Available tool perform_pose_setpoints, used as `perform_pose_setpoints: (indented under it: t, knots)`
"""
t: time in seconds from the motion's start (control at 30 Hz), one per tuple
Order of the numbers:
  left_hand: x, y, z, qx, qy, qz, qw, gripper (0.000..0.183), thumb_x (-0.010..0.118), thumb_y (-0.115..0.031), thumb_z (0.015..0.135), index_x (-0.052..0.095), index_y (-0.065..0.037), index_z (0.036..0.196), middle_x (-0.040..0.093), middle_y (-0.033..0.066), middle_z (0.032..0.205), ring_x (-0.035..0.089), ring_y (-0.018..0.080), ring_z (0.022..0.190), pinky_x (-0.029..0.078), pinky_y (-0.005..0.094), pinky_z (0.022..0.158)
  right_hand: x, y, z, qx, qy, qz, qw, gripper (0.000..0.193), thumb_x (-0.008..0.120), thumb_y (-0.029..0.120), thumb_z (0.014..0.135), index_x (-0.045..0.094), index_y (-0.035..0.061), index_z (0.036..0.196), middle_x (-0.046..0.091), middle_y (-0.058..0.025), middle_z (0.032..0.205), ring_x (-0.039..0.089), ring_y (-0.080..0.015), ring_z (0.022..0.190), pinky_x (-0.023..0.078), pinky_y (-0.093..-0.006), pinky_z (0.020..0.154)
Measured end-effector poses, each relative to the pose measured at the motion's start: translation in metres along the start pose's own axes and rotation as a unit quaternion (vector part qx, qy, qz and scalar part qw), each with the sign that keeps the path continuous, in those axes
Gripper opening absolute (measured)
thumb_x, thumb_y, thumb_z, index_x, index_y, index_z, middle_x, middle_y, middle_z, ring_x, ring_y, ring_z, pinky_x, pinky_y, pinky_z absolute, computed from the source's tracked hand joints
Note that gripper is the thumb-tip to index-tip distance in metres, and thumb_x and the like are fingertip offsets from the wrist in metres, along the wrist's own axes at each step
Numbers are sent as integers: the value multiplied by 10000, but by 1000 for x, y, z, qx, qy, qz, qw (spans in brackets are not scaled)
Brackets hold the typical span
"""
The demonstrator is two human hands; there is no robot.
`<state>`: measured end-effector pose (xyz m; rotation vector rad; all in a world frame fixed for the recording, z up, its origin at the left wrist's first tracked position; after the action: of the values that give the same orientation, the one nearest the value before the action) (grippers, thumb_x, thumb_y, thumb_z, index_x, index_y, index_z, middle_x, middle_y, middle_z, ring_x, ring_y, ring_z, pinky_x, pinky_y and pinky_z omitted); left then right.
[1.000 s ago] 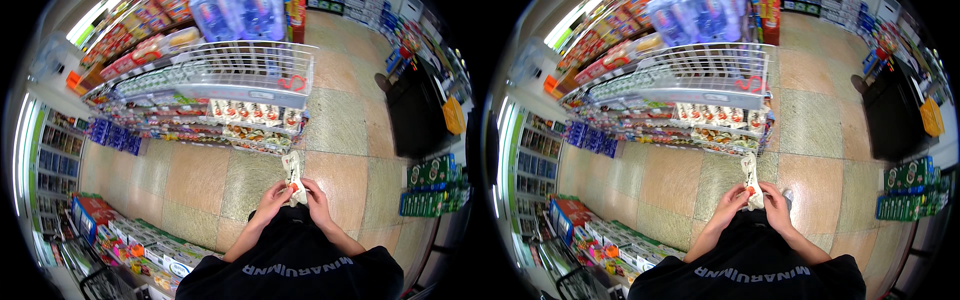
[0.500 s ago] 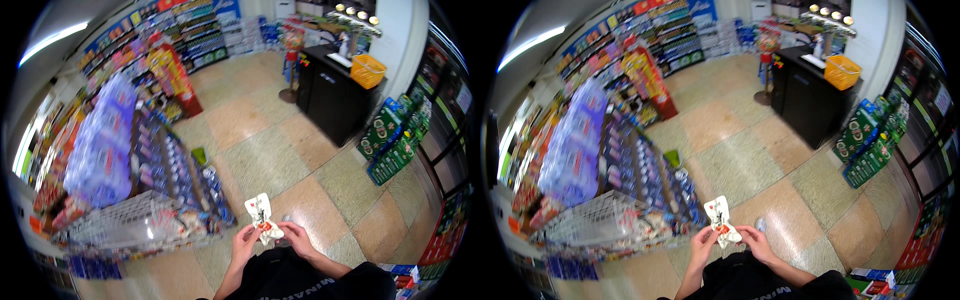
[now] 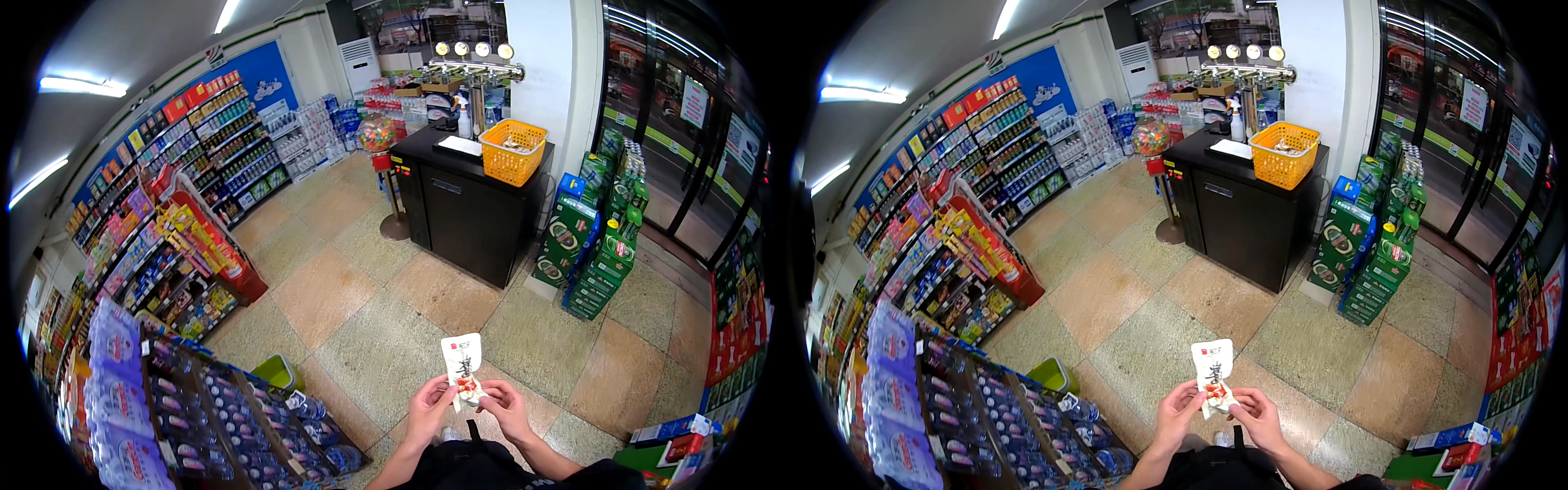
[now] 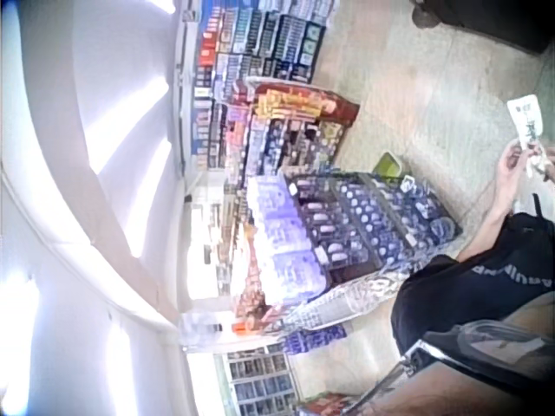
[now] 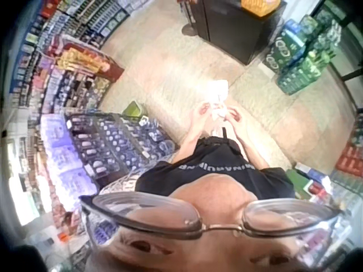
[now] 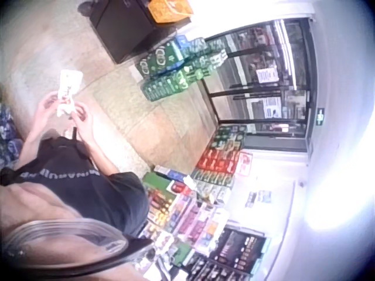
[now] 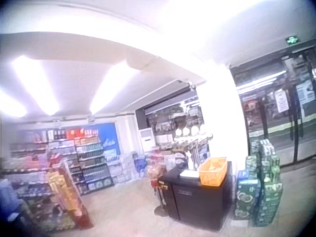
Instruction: The person picks up several packaged items from a shelf, walks to a counter, and places them one at a time into a yellow basket.
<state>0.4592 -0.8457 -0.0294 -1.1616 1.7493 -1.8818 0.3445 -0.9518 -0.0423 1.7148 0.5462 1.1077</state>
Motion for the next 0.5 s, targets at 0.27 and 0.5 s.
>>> perform_pose_setpoints:
  t: [0.27, 0.5]
  knots:
    - [17, 36, 106, -64, 52, 11, 997, 346, 644, -43, 912, 554, 27, 1238, 627, 57, 1115, 609, 102, 950, 480, 237, 822, -51, 6, 87, -28, -114, 18, 993, 341, 642, -8, 864, 516, -26, 1180, 641, -131, 1067, 633, -183, 943, 554, -329, 788]
    - [-4, 28, 240, -37, 35, 21, 999, 339, 645, -78, 922, 556, 31, 1230, 630, 66, 1090, 619, 106, 931, 498, 231, 802, -59, 19, 226, -15, -90, -29, 995, 332, 646, -5, 867, 516, -36, 1170, 639, -124, 1057, 635, -178, 939, 548, -311, 807]
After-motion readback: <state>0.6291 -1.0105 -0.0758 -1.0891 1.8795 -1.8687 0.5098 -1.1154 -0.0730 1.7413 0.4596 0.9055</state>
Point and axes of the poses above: each hand's wrist, its own z-axis towards the middle knuckle, its own x-axis out of the palm, y = z × x, the point moved 10 cm from there along z, towards the middle knuckle
